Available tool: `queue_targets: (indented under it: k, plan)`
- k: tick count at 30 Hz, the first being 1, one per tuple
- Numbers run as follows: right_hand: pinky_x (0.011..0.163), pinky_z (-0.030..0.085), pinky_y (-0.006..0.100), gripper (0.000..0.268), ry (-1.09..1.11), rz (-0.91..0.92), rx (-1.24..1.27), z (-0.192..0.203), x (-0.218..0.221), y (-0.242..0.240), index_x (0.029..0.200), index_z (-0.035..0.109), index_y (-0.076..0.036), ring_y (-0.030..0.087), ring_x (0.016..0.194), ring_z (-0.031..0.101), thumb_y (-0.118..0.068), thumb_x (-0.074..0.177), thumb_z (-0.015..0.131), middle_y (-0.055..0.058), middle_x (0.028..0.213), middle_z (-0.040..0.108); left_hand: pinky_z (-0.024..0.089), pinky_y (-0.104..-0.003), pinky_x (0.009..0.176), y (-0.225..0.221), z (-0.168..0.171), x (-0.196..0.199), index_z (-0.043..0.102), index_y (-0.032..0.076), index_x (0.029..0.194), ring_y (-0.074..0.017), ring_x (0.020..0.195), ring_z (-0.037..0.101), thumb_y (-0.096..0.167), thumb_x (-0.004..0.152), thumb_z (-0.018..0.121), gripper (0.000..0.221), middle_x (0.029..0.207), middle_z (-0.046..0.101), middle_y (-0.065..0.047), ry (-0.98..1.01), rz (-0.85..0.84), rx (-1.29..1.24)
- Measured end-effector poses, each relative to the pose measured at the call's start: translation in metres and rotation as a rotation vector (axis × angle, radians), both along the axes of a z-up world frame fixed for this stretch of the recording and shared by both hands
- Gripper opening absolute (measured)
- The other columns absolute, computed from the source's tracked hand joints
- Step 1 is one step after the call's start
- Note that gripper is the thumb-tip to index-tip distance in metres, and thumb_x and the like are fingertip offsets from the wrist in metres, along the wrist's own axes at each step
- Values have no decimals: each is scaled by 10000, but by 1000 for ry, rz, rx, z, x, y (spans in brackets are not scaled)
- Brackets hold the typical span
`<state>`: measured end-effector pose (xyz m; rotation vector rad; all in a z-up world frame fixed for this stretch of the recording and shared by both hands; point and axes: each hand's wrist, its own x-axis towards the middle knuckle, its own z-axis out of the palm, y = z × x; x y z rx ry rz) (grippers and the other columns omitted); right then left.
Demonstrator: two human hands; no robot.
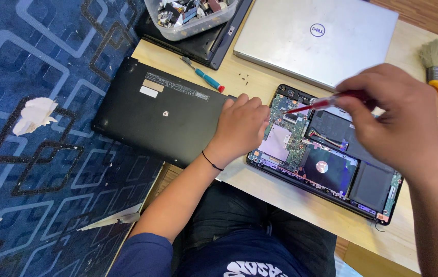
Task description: Disassembling a laptop and sorting through small electronic components and screws
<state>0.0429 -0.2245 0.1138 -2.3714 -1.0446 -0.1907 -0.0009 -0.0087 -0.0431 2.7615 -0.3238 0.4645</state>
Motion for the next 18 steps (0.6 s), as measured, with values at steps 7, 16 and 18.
queue_targets:
  k: [7, 16, 18]
  plan:
    - [609, 457, 244, 119, 158, -219, 236, -56, 19, -67, 1126, 658, 73, 185, 723, 552, 148, 1034, 661, 173, 982, 581, 357, -375, 531, -10, -2, 1, 555, 136, 810, -239, 705, 523, 266, 762, 675, 183, 692, 549, -1, -85, 54, 222]
    - [626, 473, 219, 65, 469, -293, 705, -116, 35, -121, 1180, 509, 2, 181, 758, 556, 28, 1125, 531, 185, 1061, 582, 350, -349, 539, -11, -19, 8, 548, 172, 748, -208, 648, 519, 324, 805, 672, 204, 625, 550, 9, -140, 31, 443]
    - [604, 492, 178, 49, 527, -342, 891, -123, 35, -123, 1118, 542, -39, 126, 715, 595, -50, 1087, 579, 121, 986, 593, 302, -335, 500, -11, -26, 10, 520, 185, 643, -203, 572, 489, 197, 785, 651, 194, 550, 497, 22, -210, 28, 392]
